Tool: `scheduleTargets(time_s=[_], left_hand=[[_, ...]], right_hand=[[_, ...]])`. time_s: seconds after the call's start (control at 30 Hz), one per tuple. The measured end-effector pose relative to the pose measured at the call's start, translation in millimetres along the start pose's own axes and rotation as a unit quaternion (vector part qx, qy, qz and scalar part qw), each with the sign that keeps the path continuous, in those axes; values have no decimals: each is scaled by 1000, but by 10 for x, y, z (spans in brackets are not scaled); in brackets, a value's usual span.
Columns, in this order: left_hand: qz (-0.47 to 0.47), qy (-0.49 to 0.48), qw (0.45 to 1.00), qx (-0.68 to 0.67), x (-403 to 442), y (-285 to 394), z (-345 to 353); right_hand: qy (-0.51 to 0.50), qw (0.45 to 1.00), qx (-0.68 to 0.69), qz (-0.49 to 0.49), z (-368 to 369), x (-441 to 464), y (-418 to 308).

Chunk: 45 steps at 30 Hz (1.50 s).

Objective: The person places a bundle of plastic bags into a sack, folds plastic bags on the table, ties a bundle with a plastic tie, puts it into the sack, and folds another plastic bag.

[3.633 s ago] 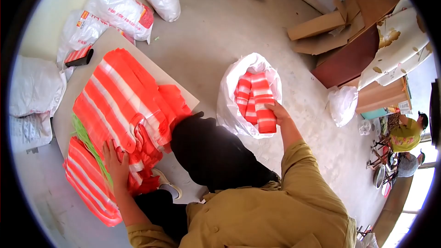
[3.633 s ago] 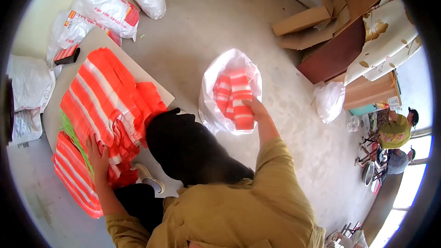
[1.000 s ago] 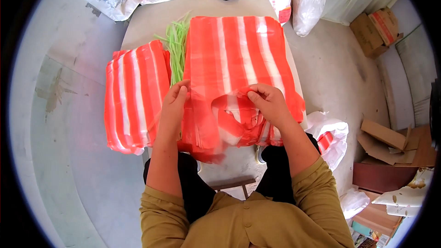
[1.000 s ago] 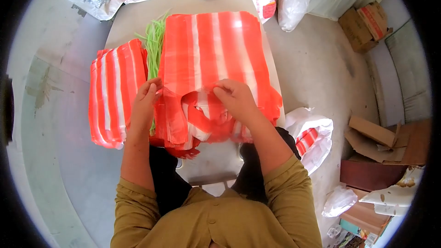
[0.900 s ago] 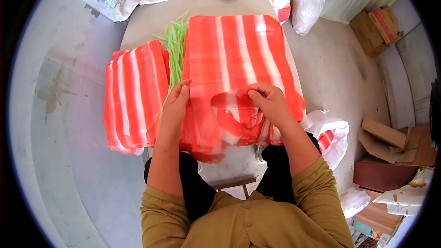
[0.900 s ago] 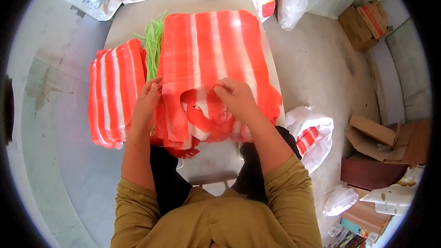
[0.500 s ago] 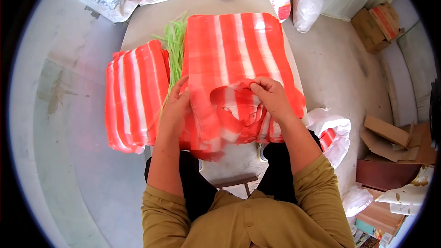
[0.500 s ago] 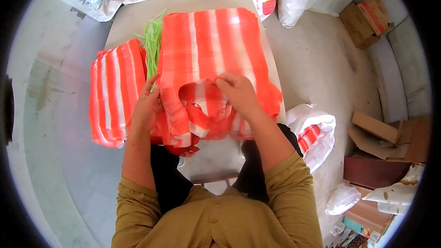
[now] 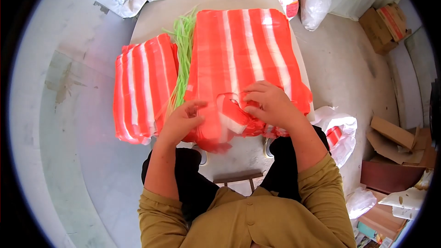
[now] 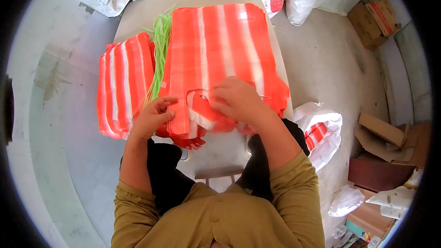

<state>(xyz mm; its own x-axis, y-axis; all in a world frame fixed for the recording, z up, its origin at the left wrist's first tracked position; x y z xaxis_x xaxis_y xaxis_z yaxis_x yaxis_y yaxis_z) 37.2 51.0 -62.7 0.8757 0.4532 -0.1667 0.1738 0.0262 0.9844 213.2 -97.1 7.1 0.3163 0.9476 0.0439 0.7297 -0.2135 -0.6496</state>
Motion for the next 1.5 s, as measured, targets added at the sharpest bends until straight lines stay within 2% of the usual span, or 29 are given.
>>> scheduleTargets(time_s=[0.07,0.17,0.27,0.37,0.47,0.6,0.67,0.77,0.87,0.9,0.97,1.07,1.17,1.27,1.37,1.5], left_hand=[[0,7,999,-34,42,49,51],[54,11,996,-68,140,239,155],[44,43,997,-40,215,334,198],[39,85,995,-26,287,442,273],[66,60,987,-138,446,311,388],[87,57,979,-177,515,491,572],[97,68,973,-196,532,508,607],[149,56,964,-212,631,481,592],[221,134,966,25,647,494,328],[260,130,948,133,635,616,327],[327,119,873,342,582,830,400],[404,118,793,440,529,983,573],[404,93,791,450,571,969,658],[381,45,807,448,631,895,728],[385,22,782,489,603,868,827],[383,4,788,482,593,859,892]], right_hand=[[34,998,17,-46,-41,-15,-212],[65,989,50,-125,69,-66,-613],[117,985,48,-121,145,-93,-841],[185,975,-53,-111,97,-42,-846],[244,961,-57,-120,8,33,-654],[208,970,110,65,-118,184,-112],[153,947,218,180,-138,232,156],[124,909,287,274,-231,215,368],[100,922,201,314,-244,250,591],[126,935,165,286,-275,264,606],[173,954,92,227,-300,281,593],[167,959,20,229,-295,291,565],[140,964,12,227,-329,324,494],[130,976,-30,174,-254,345,469],[136,976,-88,145,-221,286,484],[82,993,-60,54,-306,153,293]])
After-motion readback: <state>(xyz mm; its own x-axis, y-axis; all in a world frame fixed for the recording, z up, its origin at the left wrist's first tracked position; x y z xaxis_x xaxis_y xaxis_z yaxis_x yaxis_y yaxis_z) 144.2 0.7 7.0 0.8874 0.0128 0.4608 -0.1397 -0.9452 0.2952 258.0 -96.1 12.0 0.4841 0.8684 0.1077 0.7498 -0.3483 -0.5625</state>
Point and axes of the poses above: each hand's wrist, its own x-axis towards the middle knuckle, its own z-axis out of the palm, y = z × x, the point moved 10 cm from there along x, towards the middle knuckle, and after that the axes turned 14 degrees about z, right-handed, at the moved point
